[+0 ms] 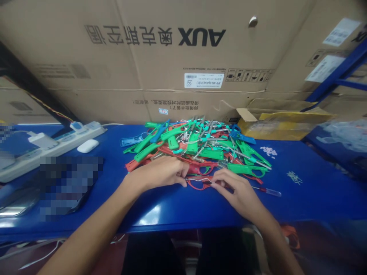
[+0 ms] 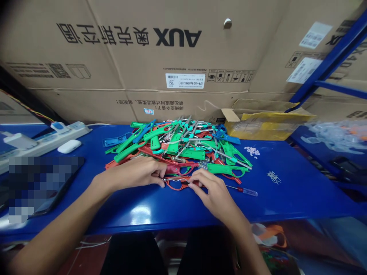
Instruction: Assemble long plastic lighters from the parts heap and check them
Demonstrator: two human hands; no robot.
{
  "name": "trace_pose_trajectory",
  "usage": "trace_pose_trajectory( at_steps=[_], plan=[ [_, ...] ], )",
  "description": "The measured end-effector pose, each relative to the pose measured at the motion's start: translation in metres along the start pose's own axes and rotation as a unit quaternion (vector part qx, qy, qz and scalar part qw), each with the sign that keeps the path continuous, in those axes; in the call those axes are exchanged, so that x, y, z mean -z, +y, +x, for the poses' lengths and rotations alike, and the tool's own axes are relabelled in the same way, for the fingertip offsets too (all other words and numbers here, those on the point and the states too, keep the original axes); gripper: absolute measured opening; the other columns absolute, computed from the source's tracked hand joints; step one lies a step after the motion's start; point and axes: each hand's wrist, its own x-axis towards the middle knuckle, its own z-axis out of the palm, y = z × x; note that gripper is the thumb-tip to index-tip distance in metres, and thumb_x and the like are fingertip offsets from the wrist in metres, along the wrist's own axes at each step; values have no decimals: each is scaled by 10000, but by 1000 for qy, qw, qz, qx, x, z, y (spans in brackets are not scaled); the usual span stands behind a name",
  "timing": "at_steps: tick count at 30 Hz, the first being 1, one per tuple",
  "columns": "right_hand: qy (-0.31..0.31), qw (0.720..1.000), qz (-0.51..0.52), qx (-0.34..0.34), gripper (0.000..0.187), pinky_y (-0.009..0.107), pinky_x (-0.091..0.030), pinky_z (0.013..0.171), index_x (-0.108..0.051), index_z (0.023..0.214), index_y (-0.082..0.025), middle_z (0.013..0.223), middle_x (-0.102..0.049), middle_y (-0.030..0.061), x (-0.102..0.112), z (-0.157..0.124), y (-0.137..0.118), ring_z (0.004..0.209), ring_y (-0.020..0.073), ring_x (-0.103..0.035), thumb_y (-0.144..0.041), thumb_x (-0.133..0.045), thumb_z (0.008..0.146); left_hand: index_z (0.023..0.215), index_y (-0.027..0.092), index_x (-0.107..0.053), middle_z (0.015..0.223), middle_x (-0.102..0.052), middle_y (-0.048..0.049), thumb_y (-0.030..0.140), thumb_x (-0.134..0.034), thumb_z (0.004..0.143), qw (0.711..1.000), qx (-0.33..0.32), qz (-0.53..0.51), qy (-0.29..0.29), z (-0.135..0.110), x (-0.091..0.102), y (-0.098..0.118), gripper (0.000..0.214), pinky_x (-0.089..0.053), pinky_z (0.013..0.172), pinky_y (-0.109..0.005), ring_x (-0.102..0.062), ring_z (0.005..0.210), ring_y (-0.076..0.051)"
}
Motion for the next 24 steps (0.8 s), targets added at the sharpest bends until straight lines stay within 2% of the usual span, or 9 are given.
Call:
trace_pose_trajectory(
  at_steps=[5,11,17,21,24],
  plan=[
    [-1,1000,-4,-10,132,310,-533,762,-651,945,-225,979,-685,56,0,-1,0,812,173,-628,-317,-576,1003,850,220,-679,760,-689,24,392,-785,851,1000,-4,-8,1,2,-3,-4,202,-281,592,-275,-577,694,-137],
    [-8,1000,-20,11,143,360,-535,872,-663,977,-233,1031,-711,62,-2,-2,2,957,208,-666,-307,-550,1020,835,218,-679,746,-689,29,414,-802,818,1000,-1,-19,6,3,-5,-9,232,-283,580,-276,-579,678,-140],
    [6,998,-50,22,143,385,-536,915,-674,973,-228,1039,-718,61,-5,-2,4,982,211,-676,-289,-554,1022,842,220,-680,743,-685,28,413,-781,836,1000,-3,-19,6,3,-5,-8,217,-288,579,-273,-578,673,-138],
    [23,994,-96,53,183,392,-548,907,-700,1022,-224,1080,-710,79,-8,-6,3,995,216,-678,-276,-526,1037,854,223,-680,774,-704,26,422,-790,832,1000,4,-18,4,3,-6,-8,229,-304,595,-269,-593,701,-144],
    [15,984,-162,74,251,418,-562,890,-704,1131,-211,1134,-715,100,-9,-14,1,1002,237,-674,-255,-470,1053,844,219,-678,769,-700,24,428,-800,823,1000,5,-21,3,3,-5,-8,242,-298,591,-272,-583,694,-144]
  ],
)
